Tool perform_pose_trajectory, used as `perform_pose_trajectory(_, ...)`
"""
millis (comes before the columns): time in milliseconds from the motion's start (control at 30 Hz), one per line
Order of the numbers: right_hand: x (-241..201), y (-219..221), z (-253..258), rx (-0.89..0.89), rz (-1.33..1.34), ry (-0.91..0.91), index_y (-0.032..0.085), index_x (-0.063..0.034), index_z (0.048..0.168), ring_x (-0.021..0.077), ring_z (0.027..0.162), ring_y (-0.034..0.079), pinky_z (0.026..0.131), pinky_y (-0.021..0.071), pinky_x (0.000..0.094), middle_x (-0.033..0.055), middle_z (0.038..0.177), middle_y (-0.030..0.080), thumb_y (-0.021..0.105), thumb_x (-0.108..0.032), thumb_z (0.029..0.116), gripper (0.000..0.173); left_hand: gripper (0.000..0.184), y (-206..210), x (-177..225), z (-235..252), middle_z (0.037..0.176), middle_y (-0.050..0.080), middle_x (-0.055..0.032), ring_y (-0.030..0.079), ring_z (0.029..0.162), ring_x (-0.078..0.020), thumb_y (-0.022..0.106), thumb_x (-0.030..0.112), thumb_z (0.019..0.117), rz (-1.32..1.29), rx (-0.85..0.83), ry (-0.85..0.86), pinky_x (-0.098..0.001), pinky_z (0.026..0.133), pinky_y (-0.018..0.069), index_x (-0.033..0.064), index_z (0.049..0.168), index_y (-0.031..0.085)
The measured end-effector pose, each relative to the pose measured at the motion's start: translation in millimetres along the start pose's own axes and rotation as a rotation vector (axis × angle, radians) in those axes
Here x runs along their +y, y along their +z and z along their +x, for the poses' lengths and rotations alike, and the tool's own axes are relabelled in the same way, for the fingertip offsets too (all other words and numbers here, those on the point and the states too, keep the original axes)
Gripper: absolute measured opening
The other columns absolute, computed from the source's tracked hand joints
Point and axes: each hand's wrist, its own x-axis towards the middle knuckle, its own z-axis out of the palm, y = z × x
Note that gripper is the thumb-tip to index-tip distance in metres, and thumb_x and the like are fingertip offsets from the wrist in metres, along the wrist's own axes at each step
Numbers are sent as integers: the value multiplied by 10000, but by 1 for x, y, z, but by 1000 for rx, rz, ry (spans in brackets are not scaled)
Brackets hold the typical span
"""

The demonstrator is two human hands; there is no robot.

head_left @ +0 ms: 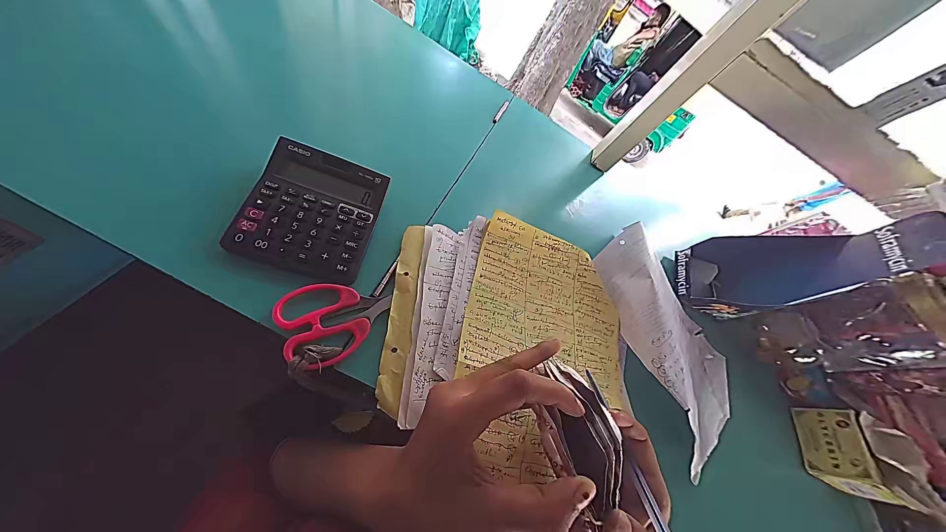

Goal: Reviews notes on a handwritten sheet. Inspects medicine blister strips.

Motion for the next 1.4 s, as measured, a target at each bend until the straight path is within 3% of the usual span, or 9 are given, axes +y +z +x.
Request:
perform_pose_trajectory(600,0,-3,-3,18,-101,-15,596,-153,1376,164,1316,586,1107,474,296,49,1403,637,746,-321,913,514,356,0,-4,-1,1420,578,-199,585,1296,-140,751,217,914,39,-22,-5,-230,999,538,9,1185,652)
perform_pose_trajectory(867,-13,-3,-9,-6,-292,-1,569,-177,1385,214,1365,551,1131,479,341,75,1451,596,834,-331,831,633,460,-5,-7,-4,1476,502,-159,493,1394,-217,780,308,896,20,-197,11,-328,1110,475,71,1187,514)
perform_pose_trajectory(967,-12,2,-10,14,-299,-1,565,-169,1382,214,1345,566,1122,487,344,87,1437,602,822,-312,851,607,517,-3,-9,-4,1338,567,-58,511,1352,-147,793,256,891,-40,-263,-72,-318,1118,458,126,1241,435)
perform_pose_trajectory(1033,-12,2,-11,13,-328,12,552,-166,1394,186,1324,573,1112,492,333,60,1411,612,822,-335,849,631,496,-5,-8,-3,1347,570,-41,517,1344,-127,772,203,908,-107,-337,-128,-304,1109,463,145,1254,421)
perform_pose_trajectory(1133,-22,-1,-13,-33,-440,63,504,-178,1441,144,1320,564,1127,476,321,8,1411,604,867,-335,801,752,445,-7,-8,-5,1345,569,-108,516,1353,-203,790,171,885,-123,-390,-119,-348,1088,486,112,1209,492)
perform_pose_trajectory(1233,-35,-4,-21,-118,-604,20,484,-200,1430,106,1298,578,1087,509,302,-24,1419,592,859,-369,815,740,269,-5,6,-8,1418,542,-113,510,1366,-162,733,210,946,-15,-440,-57,-311,1109,476,105,1158,605)
perform_pose_trajectory(1267,-37,-3,-24,-136,-613,-33,501,-180,1403,112,1295,582,1079,514,302,-11,1408,596,838,-352,841,677,246,-3,14,-10,1437,544,-110,522,1349,-127,696,197,974,-24,-450,-63,-273,1095,475,80,1177,622)
perform_pose_trajectory(1333,-38,-1,-32,-188,-578,-132,533,-133,1370,132,1342,546,1138,459,318,19,1402,592,777,-293,907,547,421,1,27,-17,1428,578,-131,546,1325,-99,646,191,998,-88,-455,-106,-242,1103,458,-8,1358,559)
perform_pose_trajectory(1400,-37,-5,-39,-276,-524,-157,516,-107,1362,153,1374,516,1194,374,351,60,1381,599,759,-248,933,513,506,3,26,-25,1381,603,-197,576,1307,-147,652,197,976,-73,-468,-30,-261,1091,471,-70,1384,518)
